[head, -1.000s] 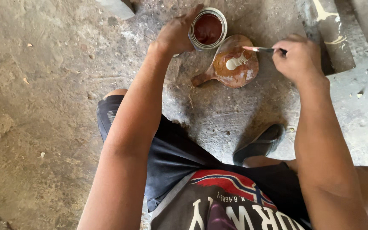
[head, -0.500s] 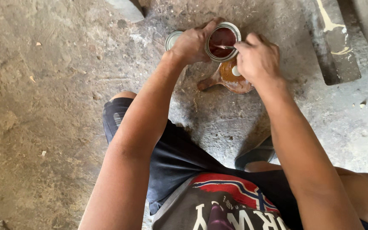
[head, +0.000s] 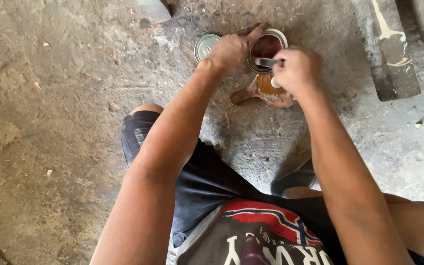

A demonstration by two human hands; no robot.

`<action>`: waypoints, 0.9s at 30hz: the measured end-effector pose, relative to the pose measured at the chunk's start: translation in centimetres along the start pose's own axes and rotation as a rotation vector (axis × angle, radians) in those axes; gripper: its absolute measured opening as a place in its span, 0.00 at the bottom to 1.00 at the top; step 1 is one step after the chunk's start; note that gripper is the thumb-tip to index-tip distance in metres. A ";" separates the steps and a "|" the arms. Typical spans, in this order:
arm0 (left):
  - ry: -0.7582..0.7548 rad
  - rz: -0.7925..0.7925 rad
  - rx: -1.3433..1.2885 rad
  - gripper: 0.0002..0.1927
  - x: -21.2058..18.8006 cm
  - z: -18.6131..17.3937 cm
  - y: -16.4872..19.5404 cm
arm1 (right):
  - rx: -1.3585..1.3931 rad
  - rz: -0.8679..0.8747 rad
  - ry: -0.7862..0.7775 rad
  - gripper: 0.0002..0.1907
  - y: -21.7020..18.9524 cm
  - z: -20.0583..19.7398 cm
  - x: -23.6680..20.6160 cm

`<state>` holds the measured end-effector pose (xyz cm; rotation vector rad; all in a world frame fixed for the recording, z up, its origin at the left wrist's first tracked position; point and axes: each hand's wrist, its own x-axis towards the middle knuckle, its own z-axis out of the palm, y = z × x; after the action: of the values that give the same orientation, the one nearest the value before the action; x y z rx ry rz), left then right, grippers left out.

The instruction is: The person mixes a tan wood filler paste on a paddle board, first sitting on the floor and adding liquid from a can, then stands at a workbench and spreads the filler with a small spatula into the crack of a wooden furniture panel, working the paste along the seam.

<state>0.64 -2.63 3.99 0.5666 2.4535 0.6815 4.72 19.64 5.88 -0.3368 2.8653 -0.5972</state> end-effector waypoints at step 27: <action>-0.104 -0.604 0.220 0.61 0.5 4.1 -6.2 | 0.121 0.196 0.121 0.07 7.5 -4.6 -10.0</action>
<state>1.10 -5.85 -2.76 -0.0764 2.4261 0.1344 11.80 30.58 8.37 -0.0001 2.9109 -0.7714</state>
